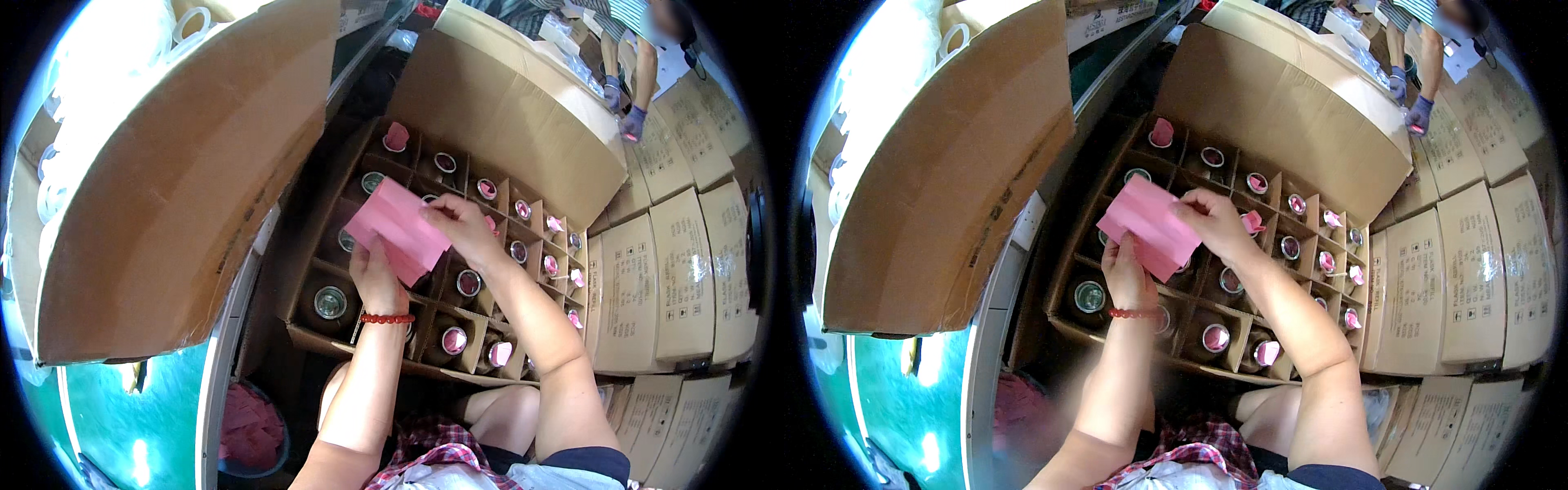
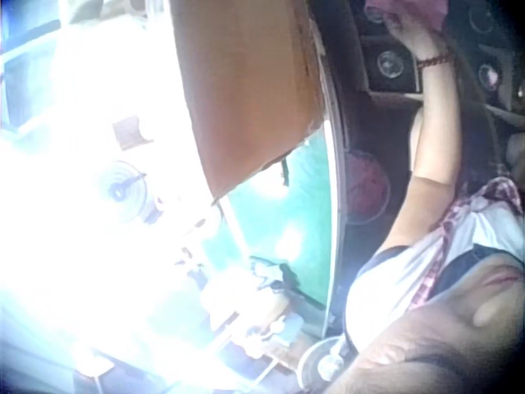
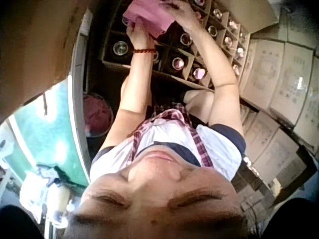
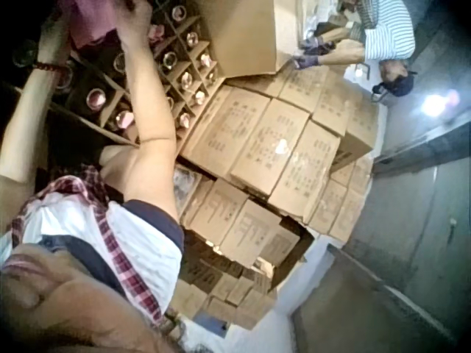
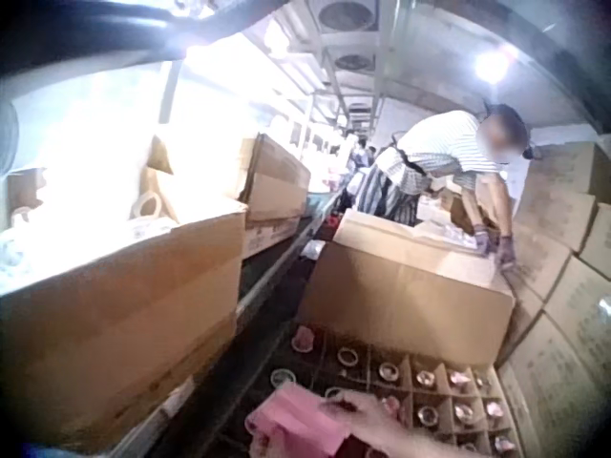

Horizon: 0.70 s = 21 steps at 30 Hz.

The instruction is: The person places pink paper pieces into the tops of small glass jars arranged in a cardboard box. The person handles the jars and paper by hand, working systematically across the box.

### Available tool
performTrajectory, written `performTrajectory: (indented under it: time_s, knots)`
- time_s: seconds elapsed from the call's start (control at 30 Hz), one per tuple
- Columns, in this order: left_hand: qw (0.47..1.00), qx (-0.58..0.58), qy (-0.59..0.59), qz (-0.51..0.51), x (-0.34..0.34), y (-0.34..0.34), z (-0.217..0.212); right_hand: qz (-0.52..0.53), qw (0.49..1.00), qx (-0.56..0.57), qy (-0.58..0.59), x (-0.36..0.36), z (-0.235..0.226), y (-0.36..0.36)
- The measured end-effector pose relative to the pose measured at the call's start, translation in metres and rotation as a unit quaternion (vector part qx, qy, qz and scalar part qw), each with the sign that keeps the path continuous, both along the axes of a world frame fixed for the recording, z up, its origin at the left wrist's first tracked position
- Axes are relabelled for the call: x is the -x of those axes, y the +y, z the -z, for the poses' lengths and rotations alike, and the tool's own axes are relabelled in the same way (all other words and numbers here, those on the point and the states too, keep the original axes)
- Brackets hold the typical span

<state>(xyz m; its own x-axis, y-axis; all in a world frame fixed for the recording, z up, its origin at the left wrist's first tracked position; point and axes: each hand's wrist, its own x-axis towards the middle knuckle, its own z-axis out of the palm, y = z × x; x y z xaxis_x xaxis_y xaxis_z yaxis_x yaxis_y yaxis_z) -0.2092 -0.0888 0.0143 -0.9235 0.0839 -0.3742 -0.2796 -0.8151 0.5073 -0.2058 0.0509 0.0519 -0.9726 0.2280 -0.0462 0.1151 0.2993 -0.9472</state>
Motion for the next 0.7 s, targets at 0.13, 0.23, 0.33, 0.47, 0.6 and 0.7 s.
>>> performTrajectory:
  time_s: [0.13, 0.23, 0.33, 0.47, 0.6, 0.7]
  knots:
    - [0.999, -0.040, -0.005, 0.020, 0.002, 0.000, -0.002, 0.003, 0.984, -0.157, 0.083, 0.027, -0.012, 0.020]
    - [0.998, -0.058, -0.033, 0.018, 0.000, 0.001, -0.004, -0.018, 0.978, -0.183, 0.094, 0.049, -0.015, 0.025]
    - [0.995, -0.086, -0.036, 0.033, 0.004, -0.003, 0.004, -0.055, 0.977, -0.195, 0.072, 0.052, -0.017, 0.015]
    - [0.994, -0.085, -0.048, 0.039, 0.005, -0.003, 0.004, -0.116, 0.978, -0.167, 0.047, 0.038, -0.014, 0.000]
    - [0.993, -0.103, -0.048, 0.041, 0.004, -0.004, -0.004, -0.125, 0.973, -0.182, 0.072, 0.030, -0.012, -0.002]
    - [0.993, -0.093, -0.052, 0.060, 0.001, 0.000, 0.008, -0.062, 0.951, -0.290, 0.093, 0.040, -0.022, 0.008]
